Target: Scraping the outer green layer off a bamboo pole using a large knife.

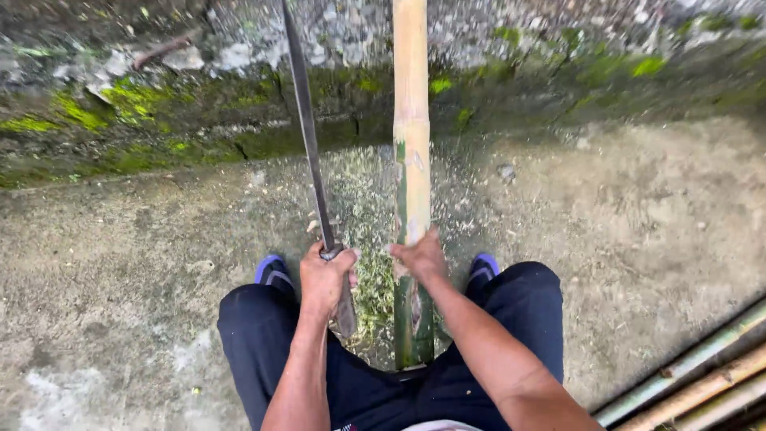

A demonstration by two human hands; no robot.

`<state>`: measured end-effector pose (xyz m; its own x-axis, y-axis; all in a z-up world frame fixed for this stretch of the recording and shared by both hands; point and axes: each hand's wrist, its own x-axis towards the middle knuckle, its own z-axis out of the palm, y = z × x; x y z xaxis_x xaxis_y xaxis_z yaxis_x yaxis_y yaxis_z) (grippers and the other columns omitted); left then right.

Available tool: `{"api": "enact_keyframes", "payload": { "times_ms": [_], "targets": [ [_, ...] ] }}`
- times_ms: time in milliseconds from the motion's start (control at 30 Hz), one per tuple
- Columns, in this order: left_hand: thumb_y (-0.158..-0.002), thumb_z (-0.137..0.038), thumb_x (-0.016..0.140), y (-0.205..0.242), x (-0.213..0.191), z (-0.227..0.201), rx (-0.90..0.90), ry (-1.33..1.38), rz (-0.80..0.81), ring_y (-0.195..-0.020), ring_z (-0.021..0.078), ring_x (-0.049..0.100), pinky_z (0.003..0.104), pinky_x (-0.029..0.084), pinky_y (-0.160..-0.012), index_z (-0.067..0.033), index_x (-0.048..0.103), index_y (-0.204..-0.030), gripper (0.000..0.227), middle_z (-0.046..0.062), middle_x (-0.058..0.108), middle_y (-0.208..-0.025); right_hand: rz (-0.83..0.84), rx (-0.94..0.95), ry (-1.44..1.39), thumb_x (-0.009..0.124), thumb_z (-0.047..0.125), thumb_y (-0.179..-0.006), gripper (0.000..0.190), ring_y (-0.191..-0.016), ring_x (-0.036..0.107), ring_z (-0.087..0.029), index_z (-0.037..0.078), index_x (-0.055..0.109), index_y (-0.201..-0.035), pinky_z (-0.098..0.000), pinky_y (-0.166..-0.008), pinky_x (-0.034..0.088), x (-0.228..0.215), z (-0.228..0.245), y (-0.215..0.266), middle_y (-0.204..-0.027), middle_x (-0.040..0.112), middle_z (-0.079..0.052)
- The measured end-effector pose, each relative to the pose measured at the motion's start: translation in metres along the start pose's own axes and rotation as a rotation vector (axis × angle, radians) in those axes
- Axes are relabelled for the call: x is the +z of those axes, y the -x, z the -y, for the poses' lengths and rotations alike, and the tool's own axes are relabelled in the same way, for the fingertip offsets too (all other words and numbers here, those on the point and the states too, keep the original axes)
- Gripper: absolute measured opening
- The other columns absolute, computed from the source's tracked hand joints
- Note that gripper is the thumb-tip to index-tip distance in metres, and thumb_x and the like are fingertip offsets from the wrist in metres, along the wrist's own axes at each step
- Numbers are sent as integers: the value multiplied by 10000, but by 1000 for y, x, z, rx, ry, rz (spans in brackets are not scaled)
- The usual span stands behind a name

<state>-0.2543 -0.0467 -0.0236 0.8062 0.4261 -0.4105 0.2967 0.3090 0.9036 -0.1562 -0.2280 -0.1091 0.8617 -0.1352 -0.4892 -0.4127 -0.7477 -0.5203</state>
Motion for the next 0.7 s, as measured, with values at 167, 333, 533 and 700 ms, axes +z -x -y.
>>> {"api": "enact_keyframes", "payload": {
  "times_ms": [167,333,533,700],
  "targets": [
    [-777,-80,809,-24,7,12,-170,-110,4,-442,116,559,290,467,-406,9,611,-897,248,25,613,-602,-14,-82,-173,957,323,-640,1099,-1082,661,-289,-17,277,-1433,-371,-979,521,8,-9,-16,-1203,663,-175],
    [-757,-107,832,-48,22,13,-307,-210,43,-437,115,561,290,473,-405,-10,603,-856,268,19,591,-576,71,122,-126,920,219,-649,1126,-999,695,-255,70,226,-1523,-336,-945,560,-16,28,-3,-1182,658,-116],
    [-741,-107,843,-72,29,14,-454,-205,130,-468,106,573,285,497,-426,-14,593,-876,299,13,597,-620,57,-47,-427,902,71,-613,917,-1010,684,-244,20,364,-1354,-345,-950,557,-5,-12,-21,-1117,683,-108],
    [-758,-93,827,-78,31,12,-481,-144,234,-495,99,588,279,509,-466,-13,591,-932,303,9,597,-636,382,55,-911,843,-61,-577,876,-1041,686,-242,20,423,-1342,-395,-945,589,-19,-34,-35,-1139,678,-114]
  ]
}}
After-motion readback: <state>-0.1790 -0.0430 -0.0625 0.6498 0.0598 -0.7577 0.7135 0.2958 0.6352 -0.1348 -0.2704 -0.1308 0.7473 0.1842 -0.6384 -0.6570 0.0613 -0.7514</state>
